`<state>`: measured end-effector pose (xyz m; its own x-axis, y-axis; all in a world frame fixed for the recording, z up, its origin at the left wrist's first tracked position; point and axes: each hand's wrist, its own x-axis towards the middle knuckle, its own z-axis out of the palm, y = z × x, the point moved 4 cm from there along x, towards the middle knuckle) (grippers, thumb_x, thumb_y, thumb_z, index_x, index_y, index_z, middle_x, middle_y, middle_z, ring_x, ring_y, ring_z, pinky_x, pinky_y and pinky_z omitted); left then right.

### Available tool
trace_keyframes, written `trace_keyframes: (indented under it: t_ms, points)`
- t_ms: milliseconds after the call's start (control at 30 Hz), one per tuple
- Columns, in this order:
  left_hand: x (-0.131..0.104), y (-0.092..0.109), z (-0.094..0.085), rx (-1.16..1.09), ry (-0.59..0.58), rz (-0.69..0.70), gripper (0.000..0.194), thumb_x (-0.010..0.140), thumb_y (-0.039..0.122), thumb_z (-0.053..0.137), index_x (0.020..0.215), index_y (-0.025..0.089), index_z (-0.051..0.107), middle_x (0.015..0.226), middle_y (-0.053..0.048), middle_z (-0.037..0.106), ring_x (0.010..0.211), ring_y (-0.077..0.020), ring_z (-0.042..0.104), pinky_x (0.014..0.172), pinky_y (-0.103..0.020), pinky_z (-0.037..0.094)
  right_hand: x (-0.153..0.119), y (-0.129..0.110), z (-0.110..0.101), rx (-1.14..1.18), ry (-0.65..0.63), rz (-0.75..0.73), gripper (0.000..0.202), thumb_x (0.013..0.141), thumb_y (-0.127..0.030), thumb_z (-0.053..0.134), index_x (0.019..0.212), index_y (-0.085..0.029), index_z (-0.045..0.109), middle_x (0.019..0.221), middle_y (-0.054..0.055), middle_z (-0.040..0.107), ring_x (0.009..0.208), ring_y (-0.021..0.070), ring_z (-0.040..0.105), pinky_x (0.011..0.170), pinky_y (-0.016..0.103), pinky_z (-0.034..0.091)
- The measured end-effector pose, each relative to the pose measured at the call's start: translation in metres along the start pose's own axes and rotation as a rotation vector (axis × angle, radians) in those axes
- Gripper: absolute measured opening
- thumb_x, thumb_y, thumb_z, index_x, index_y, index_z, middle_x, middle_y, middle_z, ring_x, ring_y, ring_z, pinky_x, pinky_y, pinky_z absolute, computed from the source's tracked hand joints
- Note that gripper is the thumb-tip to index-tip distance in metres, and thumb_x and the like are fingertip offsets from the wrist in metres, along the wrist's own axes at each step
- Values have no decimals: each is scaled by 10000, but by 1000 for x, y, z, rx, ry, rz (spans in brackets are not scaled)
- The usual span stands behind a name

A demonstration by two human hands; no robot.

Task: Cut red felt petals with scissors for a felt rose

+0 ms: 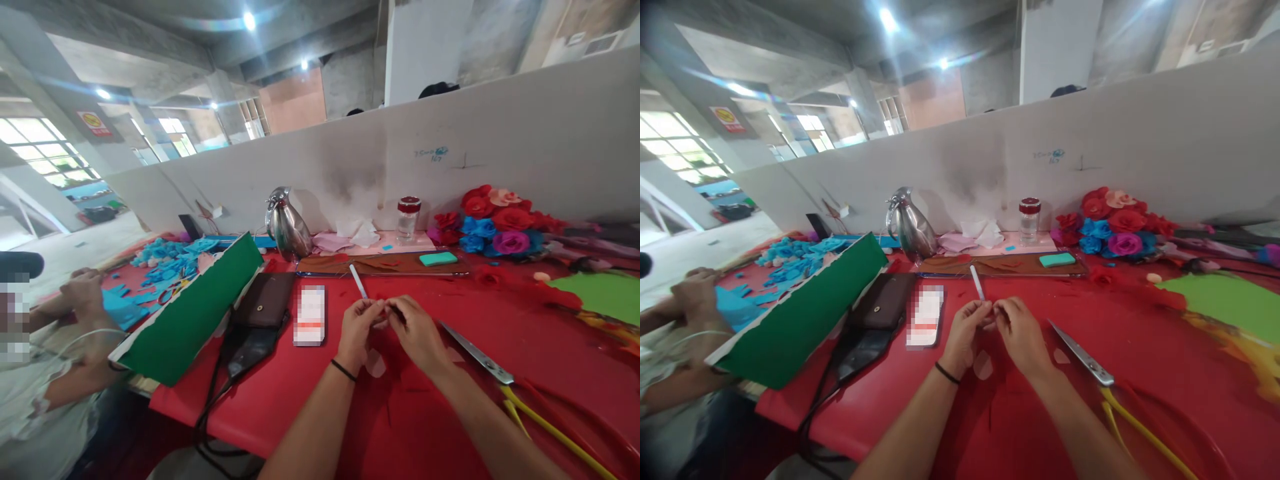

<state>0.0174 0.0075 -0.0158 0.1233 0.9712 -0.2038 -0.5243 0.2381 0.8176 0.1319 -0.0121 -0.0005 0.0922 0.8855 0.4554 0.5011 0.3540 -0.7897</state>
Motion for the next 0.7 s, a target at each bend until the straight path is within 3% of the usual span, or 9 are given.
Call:
trace_keyframes:
  t_ms: [100, 200, 300, 400, 533, 700]
  points:
    - [0, 1, -1, -7, -13, 9, 410, 455, 322, 869, 697, 143, 591, 617, 23, 587, 546, -84, 550, 602, -234, 468, 0, -1, -2, 40, 39, 15, 160, 844, -335, 487, 829, -222, 598, 860, 85, 633, 811, 231, 601, 742, 363, 486]
    - [0, 3, -4, -34, 21, 17, 367, 478, 309, 858, 687, 151, 602, 611, 41, 576, 543, -73, 540, 615, -227, 464, 1, 14, -6, 237, 173, 293, 223, 761, -423, 581, 836, -213, 584, 837, 64, 635, 712, 205, 598, 680, 348, 495]
    - [1, 4, -5, -45, 23, 0, 349, 453, 271, 865, 667, 140, 624, 616, 29, 600, 548, -60, 528, 591, -193, 421, 3, 22, -1, 485, 61, 484, 326, 631, -471, 696, 791, -196, 624, 741, 24, 644, 626, 172, 579, 611, 306, 481]
    - [4, 1, -7, -56, -3, -68, 329, 449, 257, 865, 642, 127, 633, 569, 24, 578, 520, -55, 495, 543, -182, 378, 3, 18, 1, 573, -22, 491, 320, 579, -476, 744, 679, -182, 663, 629, 3, 641, 596, 155, 564, 601, 281, 465]
    - [9, -6, -11, -93, -33, -150, 271, 471, 194, 832, 633, 133, 624, 551, 32, 540, 479, -52, 457, 494, -191, 347, 2, 13, 3, 589, -79, 494, 309, 592, -482, 726, 659, -183, 688, 667, 31, 692, 631, 170, 599, 632, 292, 479]
    - [9, -12, -10, -93, -31, -175, 255, 485, 125, 781, 671, 145, 607, 571, 29, 546, 484, -57, 473, 494, -189, 349, 3, 13, 4, 523, -44, 417, 260, 586, -408, 725, 723, -193, 678, 724, 29, 709, 683, 188, 637, 699, 320, 503]
